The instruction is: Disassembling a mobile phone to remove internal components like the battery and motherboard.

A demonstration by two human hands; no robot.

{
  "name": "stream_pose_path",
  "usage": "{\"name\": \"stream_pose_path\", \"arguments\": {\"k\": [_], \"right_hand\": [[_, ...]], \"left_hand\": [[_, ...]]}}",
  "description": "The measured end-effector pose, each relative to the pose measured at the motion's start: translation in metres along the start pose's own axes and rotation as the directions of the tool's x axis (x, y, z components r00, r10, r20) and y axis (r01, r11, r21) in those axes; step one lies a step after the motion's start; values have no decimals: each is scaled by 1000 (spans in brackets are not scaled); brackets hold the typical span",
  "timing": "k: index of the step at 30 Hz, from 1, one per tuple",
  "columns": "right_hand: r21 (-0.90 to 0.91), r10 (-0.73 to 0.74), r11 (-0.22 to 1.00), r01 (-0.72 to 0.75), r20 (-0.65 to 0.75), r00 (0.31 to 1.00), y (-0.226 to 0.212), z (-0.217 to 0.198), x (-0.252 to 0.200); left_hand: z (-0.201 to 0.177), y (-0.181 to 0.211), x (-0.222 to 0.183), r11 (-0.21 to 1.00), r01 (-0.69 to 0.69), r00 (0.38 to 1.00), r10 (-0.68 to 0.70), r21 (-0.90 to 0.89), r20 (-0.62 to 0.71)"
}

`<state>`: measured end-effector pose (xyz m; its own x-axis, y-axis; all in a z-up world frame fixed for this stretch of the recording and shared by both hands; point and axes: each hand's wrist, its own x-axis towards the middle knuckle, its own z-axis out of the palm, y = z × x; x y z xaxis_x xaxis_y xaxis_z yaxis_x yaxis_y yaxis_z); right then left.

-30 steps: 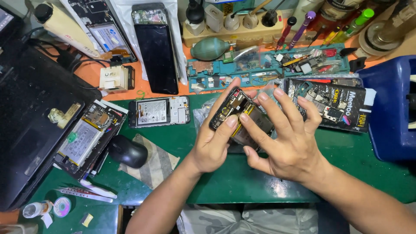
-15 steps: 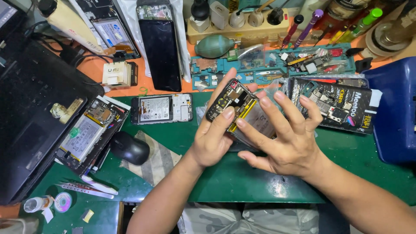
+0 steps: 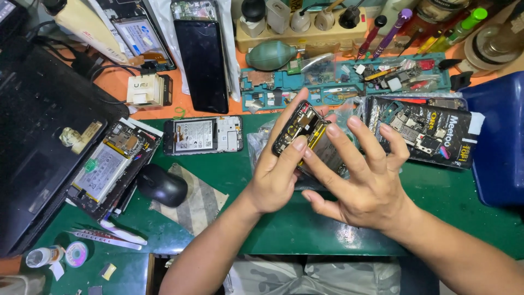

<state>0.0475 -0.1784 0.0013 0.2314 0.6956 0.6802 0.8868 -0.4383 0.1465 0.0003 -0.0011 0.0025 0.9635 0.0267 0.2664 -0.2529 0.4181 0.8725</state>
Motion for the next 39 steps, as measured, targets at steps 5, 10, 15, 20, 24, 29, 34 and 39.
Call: {"name": "stream_pose_path", "arguments": {"k": [5,10,15,20,24,29,34,39], "right_hand": [[57,45,997,-51,100,994,-1,0,-4],[4,55,998,-55,89,994,0,15,-15],[-1,62,998,-62,43,997,-1,13,-19],[-26,78,997,-77,46,996,0,11,-19],[-23,96,995,-95,54,994,-1,12,-19],[-9,115,993,-115,50,992,-5,10,-16],[3,100,995,-101,67,993,-3,10,-16],[41,81,996,-83,56,995,2,13,-19]], "left_hand": [[1,-5,-2,989,40,998,-46,-139,-36],[-4,-6,2,905,63,994,-95,-420,-56],[-1,2,-2,951,4,1000,-13,-309,-28],[0,2,-5,992,-76,997,76,-102,-7],[1,3,-5,993,-110,994,110,-40,12],[1,1,-6,991,-134,991,135,-19,14],[1,1,-6,991,-133,991,134,-27,15],[0,2,-6,988,-151,988,151,0,13]]}}
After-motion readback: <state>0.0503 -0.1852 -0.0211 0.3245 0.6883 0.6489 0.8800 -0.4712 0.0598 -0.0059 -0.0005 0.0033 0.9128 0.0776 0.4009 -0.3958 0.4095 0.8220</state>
